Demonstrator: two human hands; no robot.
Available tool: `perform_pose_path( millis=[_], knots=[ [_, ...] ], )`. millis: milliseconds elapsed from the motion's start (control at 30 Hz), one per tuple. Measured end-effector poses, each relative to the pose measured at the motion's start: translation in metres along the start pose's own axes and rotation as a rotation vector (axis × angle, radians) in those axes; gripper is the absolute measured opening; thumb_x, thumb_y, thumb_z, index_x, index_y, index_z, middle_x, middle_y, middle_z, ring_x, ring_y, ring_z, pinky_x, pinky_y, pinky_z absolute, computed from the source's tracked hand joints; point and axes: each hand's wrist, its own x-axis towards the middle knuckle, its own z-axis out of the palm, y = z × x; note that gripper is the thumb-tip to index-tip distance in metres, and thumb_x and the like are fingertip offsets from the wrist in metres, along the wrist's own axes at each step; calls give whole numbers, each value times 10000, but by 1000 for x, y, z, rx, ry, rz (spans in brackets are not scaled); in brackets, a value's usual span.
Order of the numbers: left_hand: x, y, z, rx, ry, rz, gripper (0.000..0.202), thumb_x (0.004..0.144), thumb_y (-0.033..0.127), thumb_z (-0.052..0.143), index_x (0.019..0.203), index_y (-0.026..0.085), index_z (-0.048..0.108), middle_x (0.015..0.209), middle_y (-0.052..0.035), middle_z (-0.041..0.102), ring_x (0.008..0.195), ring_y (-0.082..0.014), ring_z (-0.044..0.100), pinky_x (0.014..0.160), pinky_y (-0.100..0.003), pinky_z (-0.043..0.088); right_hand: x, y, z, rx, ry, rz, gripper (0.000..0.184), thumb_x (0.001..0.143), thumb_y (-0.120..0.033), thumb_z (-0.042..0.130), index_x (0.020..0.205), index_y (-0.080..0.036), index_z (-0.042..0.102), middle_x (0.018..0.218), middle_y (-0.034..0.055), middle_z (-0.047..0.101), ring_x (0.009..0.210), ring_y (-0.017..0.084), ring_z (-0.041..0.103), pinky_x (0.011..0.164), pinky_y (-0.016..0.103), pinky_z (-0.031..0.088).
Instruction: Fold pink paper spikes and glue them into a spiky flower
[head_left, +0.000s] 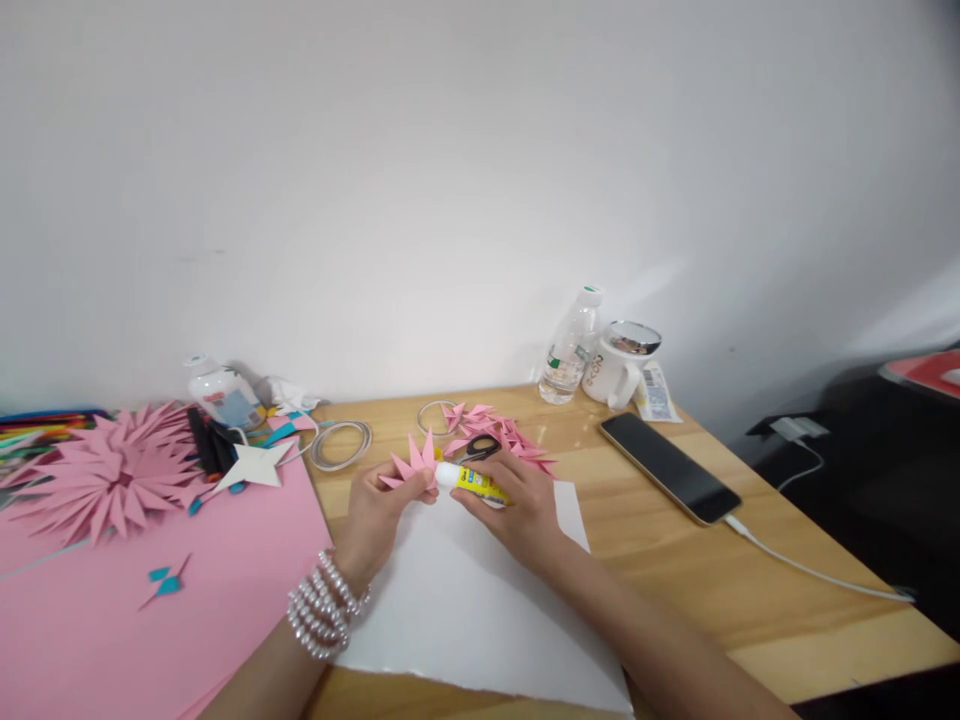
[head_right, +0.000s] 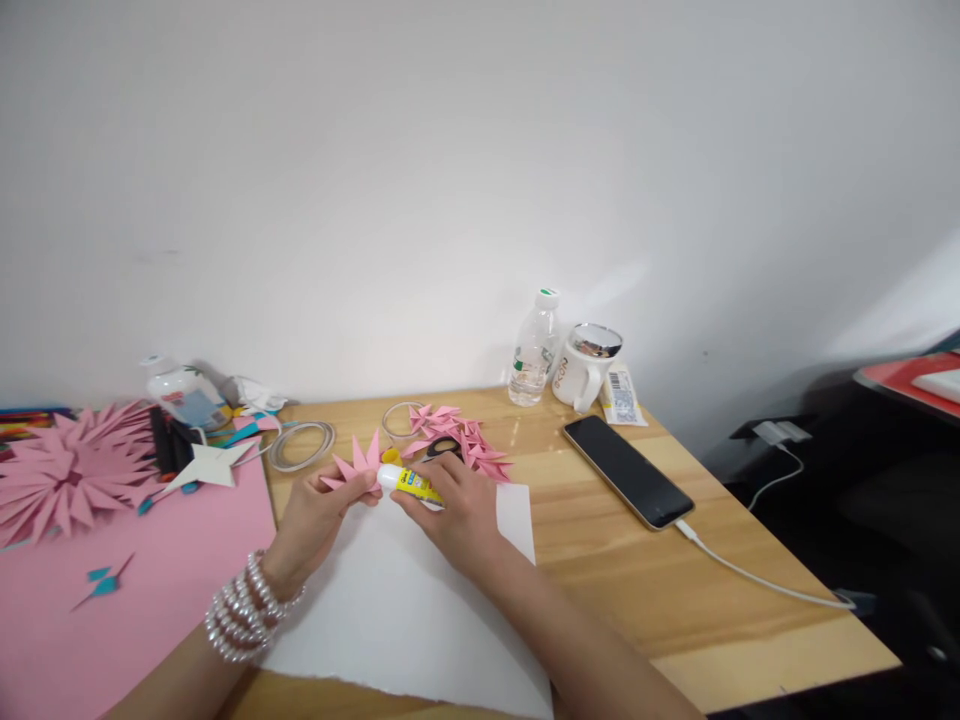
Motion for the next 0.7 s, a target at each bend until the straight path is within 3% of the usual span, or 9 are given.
perform_pose_path(
  millis=[433, 700],
  knots=[
    [-1, 3, 4, -61, 26, -50, 141, 631, 231, 688, 564, 117, 639, 577, -24, 635, 578, -117, 565, 589, -223, 467, 1, 2, 0, -55, 82, -94, 79, 739, -259, 608, 771, -189, 591, 717, 27, 510, 570, 111, 507, 459, 202, 381],
    [1, 2, 2, -113, 79, -35, 132, 615, 226, 699, 576, 118, 635, 554, -16, 633, 552, -114, 572, 582, -225, 471, -1, 0, 3, -97, 59, -211, 110, 789, -233, 566, 889, -191, 547, 849, 54, 642, 719, 144, 598, 591, 234, 443]
  ],
)
